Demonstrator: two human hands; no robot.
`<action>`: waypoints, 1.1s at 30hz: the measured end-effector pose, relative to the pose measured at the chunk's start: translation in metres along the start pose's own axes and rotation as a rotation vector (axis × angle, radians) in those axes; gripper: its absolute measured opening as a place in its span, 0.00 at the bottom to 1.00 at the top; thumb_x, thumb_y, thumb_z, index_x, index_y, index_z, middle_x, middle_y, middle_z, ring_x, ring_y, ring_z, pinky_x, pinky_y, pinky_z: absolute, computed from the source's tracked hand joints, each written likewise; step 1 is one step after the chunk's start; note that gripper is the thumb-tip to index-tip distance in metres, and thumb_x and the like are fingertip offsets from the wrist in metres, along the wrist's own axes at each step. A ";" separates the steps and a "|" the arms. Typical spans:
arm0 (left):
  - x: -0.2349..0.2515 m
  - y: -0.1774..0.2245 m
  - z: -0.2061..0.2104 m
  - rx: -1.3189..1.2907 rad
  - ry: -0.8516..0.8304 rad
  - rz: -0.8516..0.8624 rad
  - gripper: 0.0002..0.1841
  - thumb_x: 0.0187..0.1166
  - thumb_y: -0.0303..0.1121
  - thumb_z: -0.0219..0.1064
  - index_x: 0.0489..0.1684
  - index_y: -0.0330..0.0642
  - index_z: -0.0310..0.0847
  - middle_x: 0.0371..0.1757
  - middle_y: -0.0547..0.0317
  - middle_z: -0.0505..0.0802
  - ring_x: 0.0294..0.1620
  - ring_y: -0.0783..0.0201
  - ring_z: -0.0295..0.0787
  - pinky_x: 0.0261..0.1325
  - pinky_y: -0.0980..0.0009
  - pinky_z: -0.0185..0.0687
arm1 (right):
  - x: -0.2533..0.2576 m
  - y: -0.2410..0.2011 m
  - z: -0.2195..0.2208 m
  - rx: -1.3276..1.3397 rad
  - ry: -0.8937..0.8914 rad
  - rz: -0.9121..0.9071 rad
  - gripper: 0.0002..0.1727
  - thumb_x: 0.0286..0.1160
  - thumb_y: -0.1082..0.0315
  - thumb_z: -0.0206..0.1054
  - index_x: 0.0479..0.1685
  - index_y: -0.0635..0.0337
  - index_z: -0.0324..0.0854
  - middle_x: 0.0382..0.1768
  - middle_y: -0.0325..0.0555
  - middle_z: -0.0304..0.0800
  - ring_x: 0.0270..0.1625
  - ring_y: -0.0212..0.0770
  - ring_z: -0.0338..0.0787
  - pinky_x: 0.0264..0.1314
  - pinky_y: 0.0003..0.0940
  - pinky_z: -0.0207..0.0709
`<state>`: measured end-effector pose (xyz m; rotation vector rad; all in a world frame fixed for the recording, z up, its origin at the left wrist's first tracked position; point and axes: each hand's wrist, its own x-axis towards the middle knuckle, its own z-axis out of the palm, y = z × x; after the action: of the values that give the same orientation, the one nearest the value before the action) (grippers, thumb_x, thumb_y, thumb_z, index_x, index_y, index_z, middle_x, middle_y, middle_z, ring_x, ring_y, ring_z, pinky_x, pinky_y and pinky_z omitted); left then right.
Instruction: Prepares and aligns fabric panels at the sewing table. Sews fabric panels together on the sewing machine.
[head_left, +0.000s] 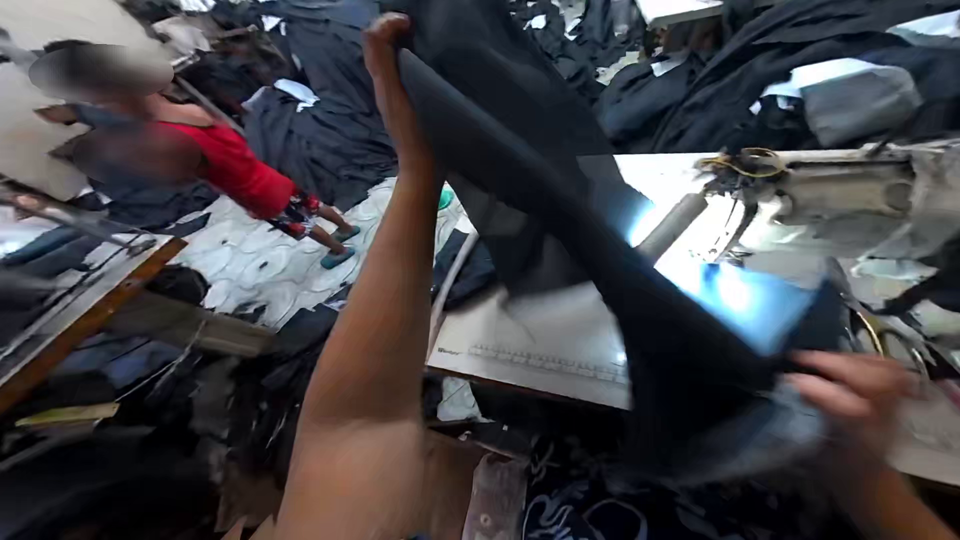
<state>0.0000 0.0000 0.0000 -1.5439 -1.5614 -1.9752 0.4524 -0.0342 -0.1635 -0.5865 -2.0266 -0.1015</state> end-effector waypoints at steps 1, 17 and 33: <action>-0.008 -0.017 0.001 0.157 -0.156 -0.062 0.24 0.93 0.32 0.37 0.79 0.28 0.66 0.79 0.44 0.77 0.82 0.61 0.71 0.86 0.65 0.64 | -0.020 -0.002 0.017 -0.043 -0.066 0.005 0.10 0.90 0.58 0.51 0.46 0.47 0.77 0.50 0.44 0.86 0.58 0.44 0.83 0.67 0.39 0.67; -0.249 -0.036 0.034 0.576 -1.093 -0.275 0.28 0.88 0.50 0.58 0.86 0.52 0.71 0.90 0.48 0.69 0.94 0.42 0.53 0.85 0.24 0.37 | -0.043 -0.011 0.041 0.136 -0.631 0.035 0.32 0.87 0.43 0.48 0.37 0.55 0.93 0.29 0.50 0.91 0.40 0.57 0.93 0.65 0.75 0.71; -0.253 0.006 0.137 0.628 -1.167 -0.429 0.33 0.87 0.61 0.51 0.93 0.67 0.58 0.97 0.61 0.54 0.97 0.38 0.33 0.76 0.13 0.22 | -0.058 -0.008 0.059 0.233 -0.692 0.120 0.29 0.85 0.40 0.49 0.66 0.41 0.90 0.73 0.46 0.87 0.72 0.53 0.88 0.69 0.65 0.76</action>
<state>0.1965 0.0000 -0.2099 -2.2501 -2.6938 -0.3507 0.4248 -0.0437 -0.2409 -0.6469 -2.6065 0.4647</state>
